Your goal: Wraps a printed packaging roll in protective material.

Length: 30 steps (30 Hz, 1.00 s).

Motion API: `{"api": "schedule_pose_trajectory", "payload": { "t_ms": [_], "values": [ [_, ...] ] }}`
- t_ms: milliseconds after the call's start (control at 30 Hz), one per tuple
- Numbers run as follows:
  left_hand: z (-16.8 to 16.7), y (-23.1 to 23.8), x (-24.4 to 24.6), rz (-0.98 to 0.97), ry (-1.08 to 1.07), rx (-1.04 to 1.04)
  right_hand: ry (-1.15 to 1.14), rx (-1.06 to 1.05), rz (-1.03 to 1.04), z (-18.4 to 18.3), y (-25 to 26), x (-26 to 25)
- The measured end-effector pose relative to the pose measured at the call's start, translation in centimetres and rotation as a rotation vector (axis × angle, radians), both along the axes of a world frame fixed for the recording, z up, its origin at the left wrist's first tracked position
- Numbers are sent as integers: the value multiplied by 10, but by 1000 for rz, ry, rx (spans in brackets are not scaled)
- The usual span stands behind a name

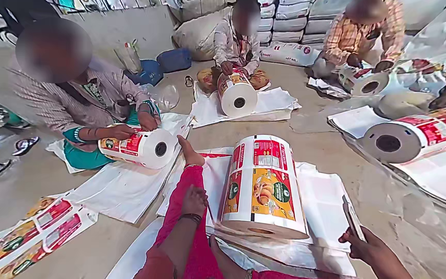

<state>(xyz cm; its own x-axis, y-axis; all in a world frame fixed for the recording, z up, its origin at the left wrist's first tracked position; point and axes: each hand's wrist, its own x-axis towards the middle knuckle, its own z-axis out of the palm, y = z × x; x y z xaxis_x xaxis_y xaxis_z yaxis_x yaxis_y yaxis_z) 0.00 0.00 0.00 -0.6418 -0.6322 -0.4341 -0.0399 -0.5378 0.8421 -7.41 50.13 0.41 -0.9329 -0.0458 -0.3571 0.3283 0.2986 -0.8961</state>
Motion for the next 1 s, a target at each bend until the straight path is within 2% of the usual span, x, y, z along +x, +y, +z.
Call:
{"api": "schedule_pose_trajectory", "payload": {
  "t_ms": [167,433,1000],
  "values": [
    [-10,15,-3,-223,-150,-227,-15,-10,48,0,1,-3],
    [-25,33,-2,-640,-143,-310,2,-62,99,3,4,0],
    [-35,32,0,-683,-107,-348,48,-53,67,-3,12,0]
  ]
}}
